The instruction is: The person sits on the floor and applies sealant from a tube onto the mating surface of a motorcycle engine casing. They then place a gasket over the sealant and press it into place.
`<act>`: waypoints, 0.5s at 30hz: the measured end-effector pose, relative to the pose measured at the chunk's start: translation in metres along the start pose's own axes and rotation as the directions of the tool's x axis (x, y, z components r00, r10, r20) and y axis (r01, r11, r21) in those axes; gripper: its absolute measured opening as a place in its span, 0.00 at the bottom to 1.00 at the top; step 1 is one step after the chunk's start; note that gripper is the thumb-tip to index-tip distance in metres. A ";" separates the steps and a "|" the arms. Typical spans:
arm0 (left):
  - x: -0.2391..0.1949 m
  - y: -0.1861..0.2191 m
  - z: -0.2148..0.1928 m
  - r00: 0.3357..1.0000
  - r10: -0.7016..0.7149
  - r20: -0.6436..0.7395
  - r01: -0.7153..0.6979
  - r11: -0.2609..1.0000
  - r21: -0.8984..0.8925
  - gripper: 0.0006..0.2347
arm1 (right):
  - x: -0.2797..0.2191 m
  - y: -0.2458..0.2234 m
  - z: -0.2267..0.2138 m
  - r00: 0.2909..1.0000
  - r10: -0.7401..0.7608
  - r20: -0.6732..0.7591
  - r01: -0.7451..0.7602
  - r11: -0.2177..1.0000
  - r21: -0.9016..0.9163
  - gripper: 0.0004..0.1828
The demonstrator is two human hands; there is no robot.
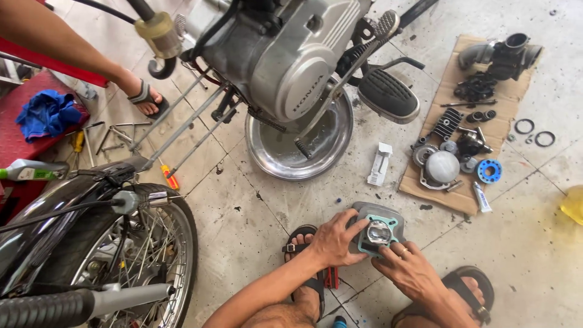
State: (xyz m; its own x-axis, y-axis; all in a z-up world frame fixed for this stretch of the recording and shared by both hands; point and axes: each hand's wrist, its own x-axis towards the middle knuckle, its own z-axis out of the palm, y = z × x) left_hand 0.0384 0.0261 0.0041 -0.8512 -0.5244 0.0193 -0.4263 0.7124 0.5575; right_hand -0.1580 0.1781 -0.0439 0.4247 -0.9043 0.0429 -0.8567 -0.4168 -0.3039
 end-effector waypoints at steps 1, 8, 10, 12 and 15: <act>0.001 0.003 0.002 1.000 0.007 -0.013 -0.007 1.000 -0.002 0.31 | -0.002 -0.001 -0.006 1.000 -0.006 -0.025 0.006 1.000 -0.005 0.19; -0.003 -0.014 0.031 0.997 0.008 0.072 -0.010 0.999 0.036 0.35 | 0.007 0.000 -0.026 0.995 0.003 -0.099 -0.004 1.000 -0.012 0.15; -0.008 -0.025 0.040 0.999 0.036 0.021 -0.036 0.999 -0.012 0.35 | 0.016 0.000 -0.027 0.918 -0.044 -0.394 0.036 0.999 -0.027 0.08; -0.007 -0.022 0.040 0.999 0.031 0.031 -0.031 0.999 -0.014 0.35 | 0.013 0.000 -0.025 0.918 -0.028 -0.395 0.022 1.000 -0.020 0.10; -0.005 -0.021 0.039 0.999 0.017 0.035 -0.018 1.000 0.011 0.34 | 0.012 0.000 -0.023 0.917 -0.022 -0.399 0.017 1.000 -0.016 0.11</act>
State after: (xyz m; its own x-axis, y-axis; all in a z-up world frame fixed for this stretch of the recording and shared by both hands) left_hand 0.0399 0.0320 -0.0403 -0.8688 -0.4952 -0.0001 -0.4142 0.7266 0.5481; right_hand -0.1597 0.1654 -0.0215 0.2915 -0.8568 0.4253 -0.8542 -0.4333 -0.2875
